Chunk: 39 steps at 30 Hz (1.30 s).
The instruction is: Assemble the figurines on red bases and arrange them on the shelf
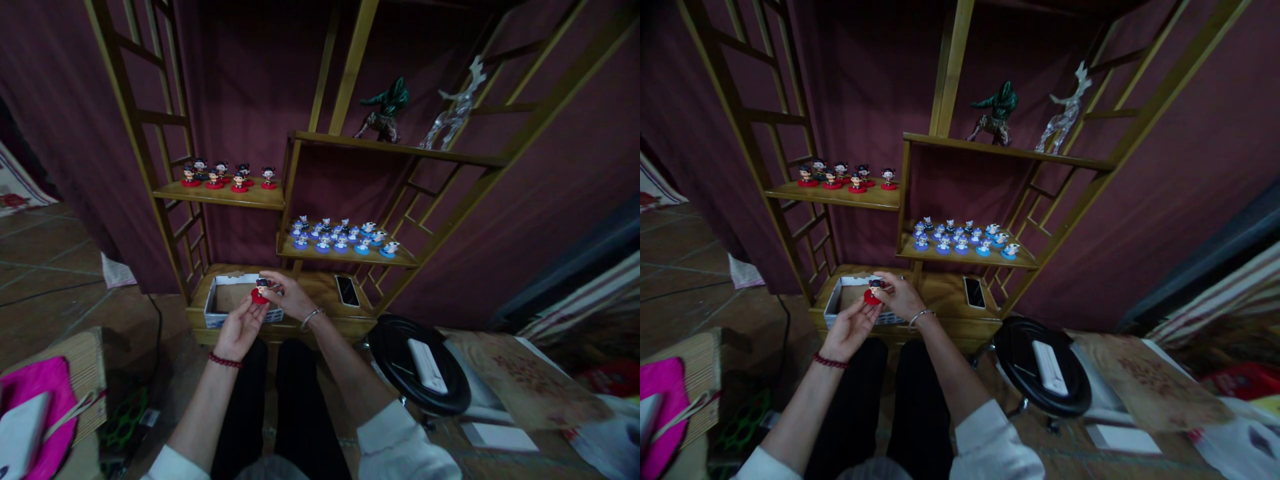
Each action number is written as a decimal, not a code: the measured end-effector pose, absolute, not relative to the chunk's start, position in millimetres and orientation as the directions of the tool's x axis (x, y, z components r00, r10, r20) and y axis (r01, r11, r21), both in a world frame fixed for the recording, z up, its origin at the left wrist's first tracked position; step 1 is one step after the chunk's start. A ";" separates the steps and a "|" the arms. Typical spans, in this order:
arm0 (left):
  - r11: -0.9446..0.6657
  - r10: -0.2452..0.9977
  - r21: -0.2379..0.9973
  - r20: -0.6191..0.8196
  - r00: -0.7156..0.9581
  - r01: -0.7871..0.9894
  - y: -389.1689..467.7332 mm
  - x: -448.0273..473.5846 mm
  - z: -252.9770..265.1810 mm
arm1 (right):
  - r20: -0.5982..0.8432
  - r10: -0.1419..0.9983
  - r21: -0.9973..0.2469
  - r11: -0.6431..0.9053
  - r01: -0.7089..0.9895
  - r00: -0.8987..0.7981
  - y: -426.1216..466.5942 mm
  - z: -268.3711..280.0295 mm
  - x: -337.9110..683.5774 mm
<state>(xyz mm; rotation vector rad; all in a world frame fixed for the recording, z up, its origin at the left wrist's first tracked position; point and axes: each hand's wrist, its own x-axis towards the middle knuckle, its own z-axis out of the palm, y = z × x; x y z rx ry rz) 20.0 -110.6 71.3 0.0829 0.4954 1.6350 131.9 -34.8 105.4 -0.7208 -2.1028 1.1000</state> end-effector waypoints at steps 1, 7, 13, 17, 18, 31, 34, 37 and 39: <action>-0.041 0.963 0.365 -0.233 -0.134 -0.930 -110.6 20.0 71.2 | 0.294 0.714 -0.849 0.500 0.169 -0.635 -35.1 105.7 131.7; -0.037 0.963 0.357 -0.238 -0.129 -0.933 -110.6 21.2 70.6 | 0.296 0.717 -0.843 0.506 0.180 -0.631 -36.7 107.6 130.5; -0.046 0.956 0.384 -0.252 -0.153 -0.922 -112.3 21.4 77.2 | 0.335 0.705 -0.836 0.529 0.149 -0.625 -35.6 106.0 128.1; -0.044 0.960 0.395 -0.236 -0.148 -0.918 -109.4 20.2 79.4 | 0.340 0.707 -0.830 0.536 0.155 -0.620 -33.8 105.4 127.0; -0.044 0.962 0.395 -0.231 -0.145 -0.918 -108.2 19.8 79.4 | 0.331 0.711 -0.830 0.532 0.168 -0.620 -33.4 105.9 126.8; -0.069 0.970 0.389 -0.187 -0.152 -0.919 -98.0 10.3 96.8 | 0.308 0.737 -0.848 0.499 0.178 -0.601 -25.0 124.0 123.1; -0.079 0.967 0.398 -0.190 -0.167 -0.914 -95.2 5.4 102.0 | 0.303 0.732 -0.822 0.524 0.220 -0.611 -21.7 123.6 119.6; -0.087 0.965 0.402 -0.194 -0.178 -0.911 -92.1 0.9 105.6 | 0.331 0.710 -0.811 0.550 0.197 -0.622 -20.5 126.0 114.6; -0.088 0.963 0.399 -0.199 -0.180 -0.913 -90.3 -1.3 107.2 | 0.342 0.701 -0.816 0.552 0.172 -0.625 -20.5 128.7 111.2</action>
